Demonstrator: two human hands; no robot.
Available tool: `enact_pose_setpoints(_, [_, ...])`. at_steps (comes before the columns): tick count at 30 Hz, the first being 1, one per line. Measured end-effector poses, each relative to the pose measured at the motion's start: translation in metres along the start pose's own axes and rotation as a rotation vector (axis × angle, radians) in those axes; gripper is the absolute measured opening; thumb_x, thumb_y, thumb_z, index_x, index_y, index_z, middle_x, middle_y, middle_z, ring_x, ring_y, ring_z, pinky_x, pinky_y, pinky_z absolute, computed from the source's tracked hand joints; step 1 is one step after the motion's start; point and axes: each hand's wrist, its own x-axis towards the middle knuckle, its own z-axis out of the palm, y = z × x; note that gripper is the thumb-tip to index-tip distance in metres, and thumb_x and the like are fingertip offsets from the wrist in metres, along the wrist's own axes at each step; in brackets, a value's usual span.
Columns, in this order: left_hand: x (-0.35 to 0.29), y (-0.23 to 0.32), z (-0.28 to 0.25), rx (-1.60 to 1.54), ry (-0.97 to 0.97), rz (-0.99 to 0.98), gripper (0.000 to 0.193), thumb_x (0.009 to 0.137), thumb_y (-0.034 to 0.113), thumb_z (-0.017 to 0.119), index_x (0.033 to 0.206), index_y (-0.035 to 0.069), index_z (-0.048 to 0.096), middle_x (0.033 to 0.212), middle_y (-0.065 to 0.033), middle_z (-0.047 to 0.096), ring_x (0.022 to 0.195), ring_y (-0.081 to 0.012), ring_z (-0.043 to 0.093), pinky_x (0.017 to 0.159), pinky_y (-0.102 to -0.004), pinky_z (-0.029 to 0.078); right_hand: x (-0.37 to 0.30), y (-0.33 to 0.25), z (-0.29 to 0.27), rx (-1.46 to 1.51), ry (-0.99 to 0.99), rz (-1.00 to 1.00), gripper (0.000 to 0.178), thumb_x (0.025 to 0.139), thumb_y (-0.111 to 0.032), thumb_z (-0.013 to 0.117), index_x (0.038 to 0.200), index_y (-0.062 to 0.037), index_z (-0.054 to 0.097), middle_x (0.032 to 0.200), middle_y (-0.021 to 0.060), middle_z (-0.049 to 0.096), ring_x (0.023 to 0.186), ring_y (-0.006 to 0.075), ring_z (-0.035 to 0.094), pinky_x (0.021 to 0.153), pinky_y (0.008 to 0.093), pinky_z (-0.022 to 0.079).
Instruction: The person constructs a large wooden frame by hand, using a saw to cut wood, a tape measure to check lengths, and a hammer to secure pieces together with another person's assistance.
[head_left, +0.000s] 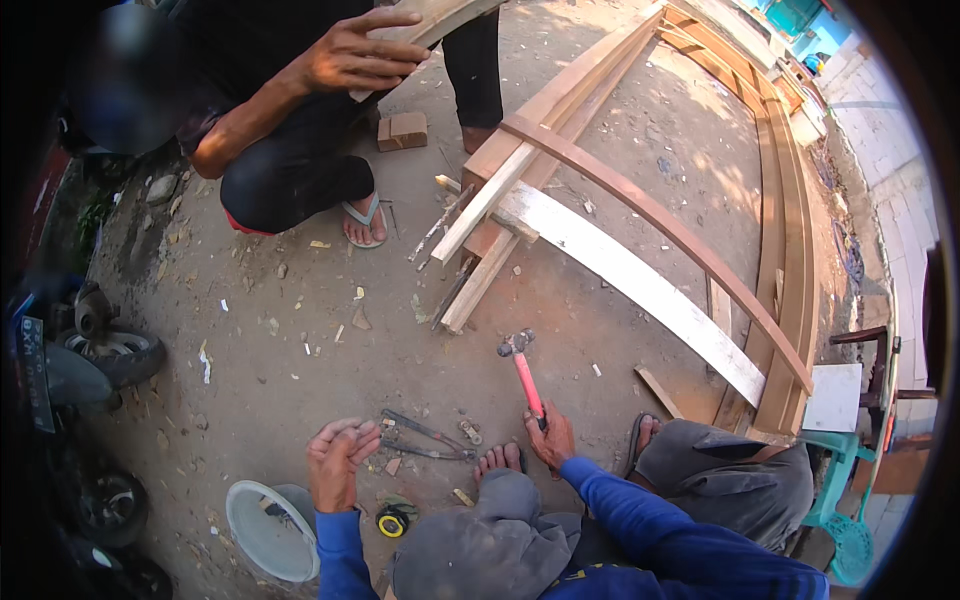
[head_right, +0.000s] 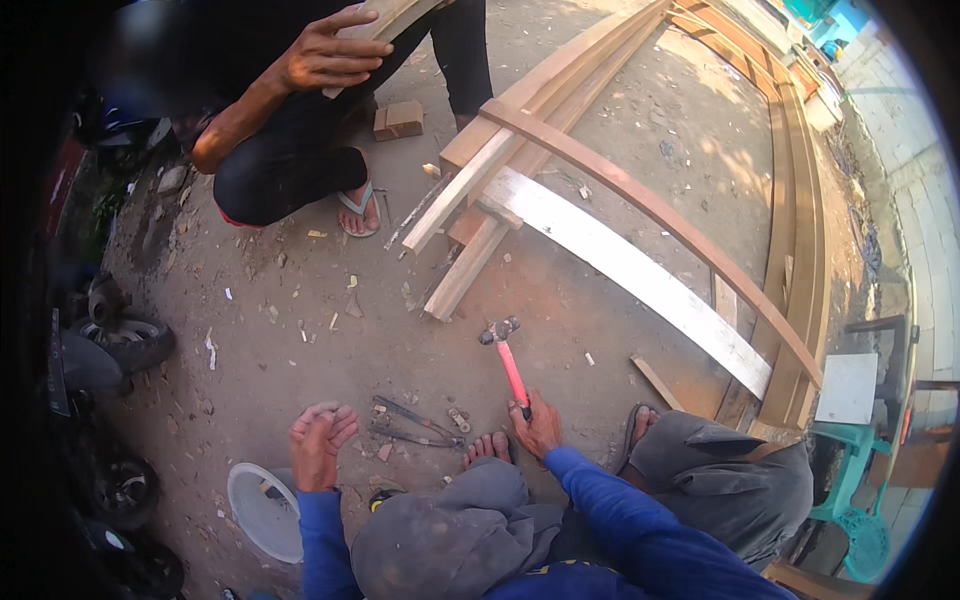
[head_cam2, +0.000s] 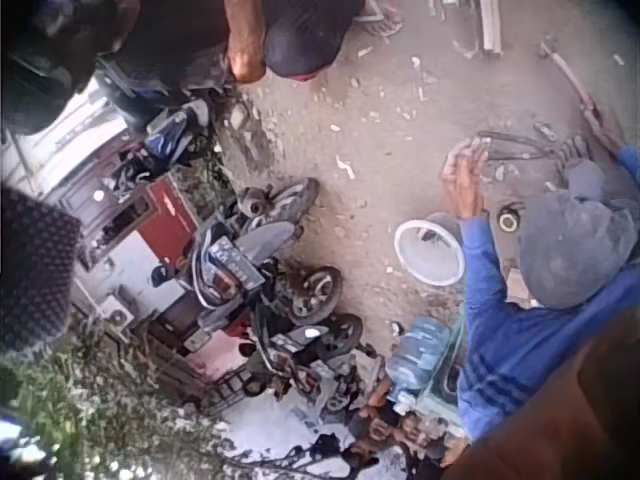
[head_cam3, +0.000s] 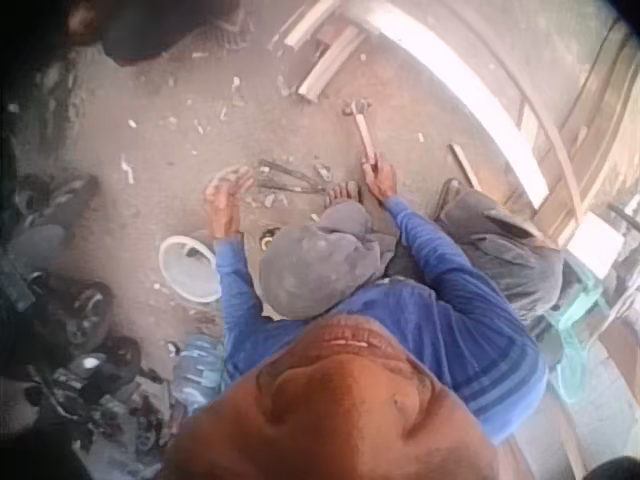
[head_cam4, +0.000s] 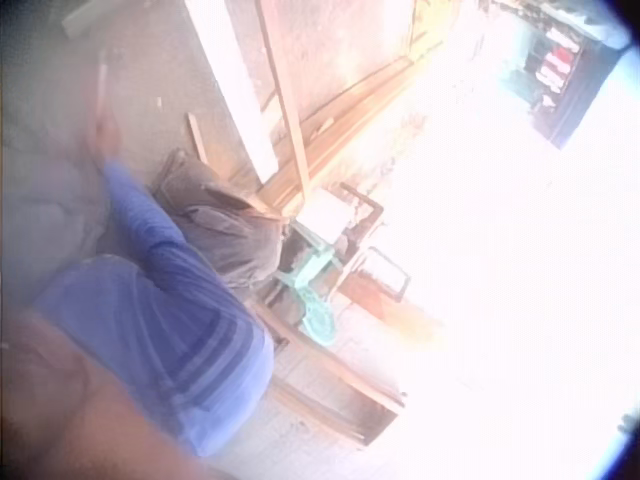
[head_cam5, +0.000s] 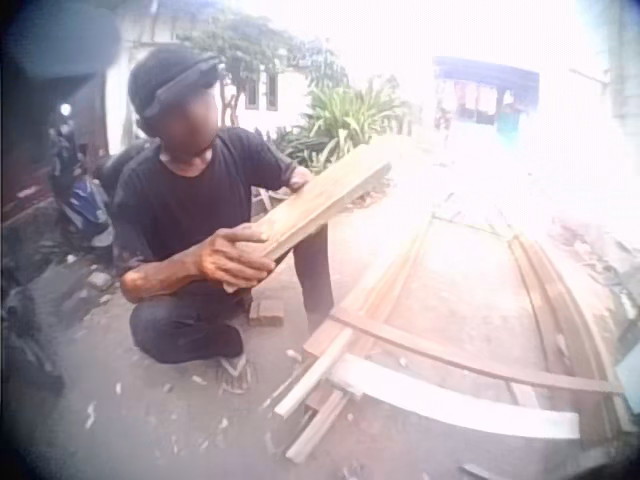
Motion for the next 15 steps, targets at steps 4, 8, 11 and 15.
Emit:
enact_pose_setpoints(4, [0.05, -0.012, 0.131, 0.032, -0.23, -0.193, 0.024, 0.096, 0.015, 0.066, 0.113, -0.002, 0.064, 0.102, -0.019, 0.071, 0.095, -0.0265, 0.073, 0.084, -0.0352, 0.061, -0.009, -0.01, -0.005, 0.153, 0.059, 0.064, 0.03, 0.092, -0.033, 0.063, 0.101, -0.0047, 0.058, 0.064, 0.0203, 0.058, 0.059, 0.0384, 0.06, 0.058, 0.0481, 0.044])
enact_pose_setpoints(8, [0.108, 0.001, 0.23, 0.094, -0.424, -0.227, 0.024, 0.095, 0.013, 0.067, 0.116, 0.001, 0.061, 0.11, -0.0133, 0.069, 0.101, -0.0221, 0.071, 0.086, -0.0334, 0.06, 0.012, -0.026, 0.005, 0.311, 0.189, 0.093, 0.031, 0.091, -0.03, 0.063, 0.107, -0.0041, 0.059, 0.069, 0.0181, 0.058, 0.06, 0.0316, 0.059, 0.059, 0.0444, 0.044])
enact_pose_setpoints(11, [0.177, 0.008, 0.278, 0.003, -0.42, -0.187, 0.023, 0.096, 0.01, 0.066, 0.115, 0.001, 0.059, 0.11, -0.0113, 0.069, 0.103, -0.0222, 0.07, 0.088, -0.0325, 0.06, 0.042, -0.084, -0.006, 0.434, 0.249, 0.153, 0.036, 0.093, -0.027, 0.061, 0.117, -0.0018, 0.055, 0.071, 0.0151, 0.058, 0.06, 0.0305, 0.056, 0.061, 0.0443, 0.045])
enact_pose_setpoints(15, [0.231, 0.004, 0.347, -0.15, -0.365, -0.047, 0.024, 0.095, 0.014, 0.069, 0.114, 0.006, 0.06, 0.113, -0.0084, 0.068, 0.104, -0.021, 0.066, 0.09, -0.0361, 0.056, 0.095, -0.089, -0.012, 0.863, 0.323, 0.096, 0.033, 0.099, -0.028, 0.057, 0.119, -0.0024, 0.05, 0.069, 0.0087, 0.055, 0.058, 0.0219, 0.055, 0.054, 0.0399, 0.044])
